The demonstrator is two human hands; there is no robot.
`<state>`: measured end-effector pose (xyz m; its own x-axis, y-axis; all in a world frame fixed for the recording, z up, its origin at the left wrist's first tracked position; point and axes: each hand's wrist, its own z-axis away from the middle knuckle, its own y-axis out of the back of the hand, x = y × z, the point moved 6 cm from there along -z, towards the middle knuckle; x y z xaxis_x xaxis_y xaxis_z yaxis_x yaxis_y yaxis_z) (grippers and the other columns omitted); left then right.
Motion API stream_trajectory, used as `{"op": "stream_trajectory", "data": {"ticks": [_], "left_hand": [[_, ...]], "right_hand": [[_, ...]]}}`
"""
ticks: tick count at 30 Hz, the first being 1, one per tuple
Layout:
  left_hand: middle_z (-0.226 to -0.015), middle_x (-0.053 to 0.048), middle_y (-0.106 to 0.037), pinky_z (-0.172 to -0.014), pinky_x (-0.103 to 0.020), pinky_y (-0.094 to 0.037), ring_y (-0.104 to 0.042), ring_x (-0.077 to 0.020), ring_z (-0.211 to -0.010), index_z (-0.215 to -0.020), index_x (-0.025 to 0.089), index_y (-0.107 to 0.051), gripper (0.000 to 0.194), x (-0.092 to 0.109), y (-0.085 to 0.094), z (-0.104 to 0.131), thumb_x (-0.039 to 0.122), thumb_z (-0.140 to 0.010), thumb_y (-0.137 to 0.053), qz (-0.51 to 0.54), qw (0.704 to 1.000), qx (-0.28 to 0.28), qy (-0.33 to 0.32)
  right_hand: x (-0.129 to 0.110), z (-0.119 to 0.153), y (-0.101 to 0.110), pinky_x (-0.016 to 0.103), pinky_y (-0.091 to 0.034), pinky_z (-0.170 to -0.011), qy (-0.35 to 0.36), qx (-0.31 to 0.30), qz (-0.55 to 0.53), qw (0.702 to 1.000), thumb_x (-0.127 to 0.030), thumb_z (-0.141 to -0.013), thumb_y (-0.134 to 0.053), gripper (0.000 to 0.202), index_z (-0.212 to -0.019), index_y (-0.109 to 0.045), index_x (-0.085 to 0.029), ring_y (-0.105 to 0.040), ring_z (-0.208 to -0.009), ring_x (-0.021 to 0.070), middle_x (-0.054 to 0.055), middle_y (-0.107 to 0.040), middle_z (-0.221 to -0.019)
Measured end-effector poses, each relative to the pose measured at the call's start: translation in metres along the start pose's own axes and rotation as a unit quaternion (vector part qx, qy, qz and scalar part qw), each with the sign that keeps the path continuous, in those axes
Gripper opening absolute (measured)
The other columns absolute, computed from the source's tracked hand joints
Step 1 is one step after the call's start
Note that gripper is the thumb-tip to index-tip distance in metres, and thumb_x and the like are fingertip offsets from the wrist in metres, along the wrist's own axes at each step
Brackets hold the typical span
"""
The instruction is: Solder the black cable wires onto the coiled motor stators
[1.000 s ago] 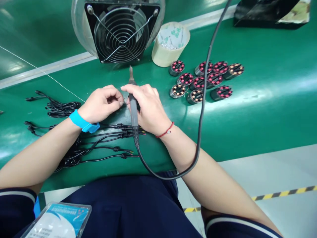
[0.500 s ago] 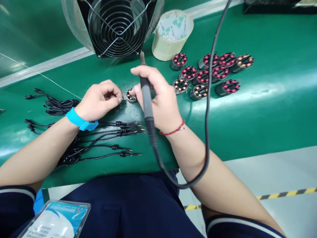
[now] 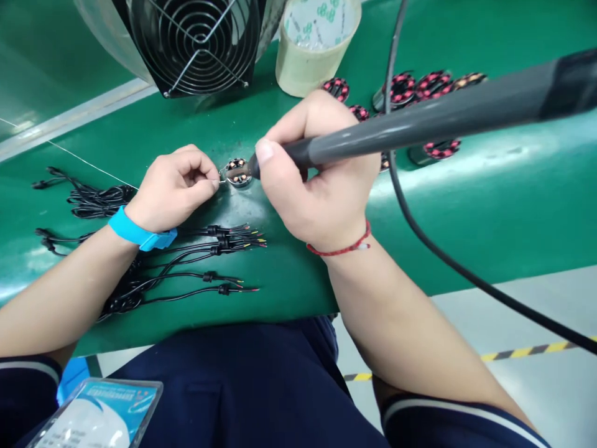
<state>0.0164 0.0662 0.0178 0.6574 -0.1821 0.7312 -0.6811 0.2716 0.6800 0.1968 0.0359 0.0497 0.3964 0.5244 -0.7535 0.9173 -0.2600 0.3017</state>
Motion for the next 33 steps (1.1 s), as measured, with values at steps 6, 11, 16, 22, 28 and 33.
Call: {"op": "stream_trajectory", "data": {"ticks": [6, 11, 16, 22, 28, 33], "left_hand": [[-0.072, 0.0, -0.055, -0.072, -0.031, -0.05, -0.048, -0.0101, -0.064, -0.062, 0.016, -0.056, 0.015, -0.0002, -0.0012, -0.0008, 0.002, -0.069, -0.054, -0.004, 1.0, -0.003, 0.002], [-0.072, -0.001, -0.056, -0.072, -0.031, -0.05, -0.049, -0.0105, -0.064, -0.062, 0.017, -0.056, 0.015, -0.0009, -0.0007, -0.0009, 0.003, -0.07, -0.055, 0.003, 1.0, 0.0, 0.003], [-0.073, -0.001, -0.057, -0.07, -0.03, -0.049, -0.05, -0.011, -0.065, -0.063, 0.017, -0.057, 0.014, -0.0025, -0.0001, -0.0012, 0.005, -0.069, -0.056, 0.001, 1.0, 0.005, 0.006], [-0.073, -0.001, -0.056, -0.071, -0.03, -0.05, -0.049, -0.01, -0.063, -0.064, 0.017, -0.057, 0.013, -0.0043, -0.0005, -0.0012, 0.005, -0.069, -0.056, 0.004, 1.0, 0.004, 0.009], [-0.071, 0.0, -0.055, -0.072, -0.03, -0.05, -0.048, -0.01, -0.064, -0.064, 0.016, -0.058, 0.013, -0.0026, 0.0, -0.0015, 0.004, -0.069, -0.055, -0.006, 1.0, 0.003, 0.008], [-0.072, 0.0, -0.056, -0.072, -0.03, -0.05, -0.048, -0.0094, -0.063, -0.064, 0.016, -0.058, 0.012, -0.003, -0.0003, -0.0017, 0.005, -0.069, -0.054, -0.006, 1.0, 0.002, 0.007]], "right_hand": [[-0.0027, 0.002, -0.0021, 0.032, -0.048, -0.07, 0.005, -0.016, 0.025, 1.0, -0.036, -0.094, -0.052, 0.028, -0.073, -0.063, -0.022, -0.062, -0.07, 0.0085, -0.006, -0.055, -0.069], [-0.0021, 0.0026, -0.0033, 0.034, -0.049, -0.07, 0.01, -0.028, 0.04, 0.999, -0.036, -0.094, -0.05, 0.028, -0.073, -0.064, -0.022, -0.061, -0.069, 0.009, -0.006, -0.057, -0.071], [-0.0016, 0.0027, -0.0029, 0.035, -0.047, -0.069, 0.027, -0.025, 0.03, 0.999, -0.033, -0.094, -0.052, 0.026, -0.074, -0.063, -0.02, -0.057, -0.069, 0.0084, -0.005, -0.058, -0.072], [-0.0016, 0.0028, -0.0015, 0.036, -0.046, -0.07, 0.021, -0.022, 0.039, 0.999, -0.037, -0.094, -0.051, 0.027, -0.075, -0.063, -0.023, -0.06, -0.068, 0.0088, -0.007, -0.059, -0.072], [-0.0007, 0.0032, -0.0006, 0.033, -0.048, -0.07, 0.005, -0.009, 0.023, 1.0, -0.033, -0.093, -0.053, 0.023, -0.075, -0.062, -0.022, -0.059, -0.068, 0.0086, -0.005, -0.058, -0.072], [-0.0034, 0.0034, -0.0023, 0.031, -0.049, -0.069, 0.025, -0.019, 0.021, 0.999, -0.034, -0.094, -0.051, 0.025, -0.074, -0.062, -0.022, -0.063, -0.071, 0.0088, -0.007, -0.059, -0.073]]}}
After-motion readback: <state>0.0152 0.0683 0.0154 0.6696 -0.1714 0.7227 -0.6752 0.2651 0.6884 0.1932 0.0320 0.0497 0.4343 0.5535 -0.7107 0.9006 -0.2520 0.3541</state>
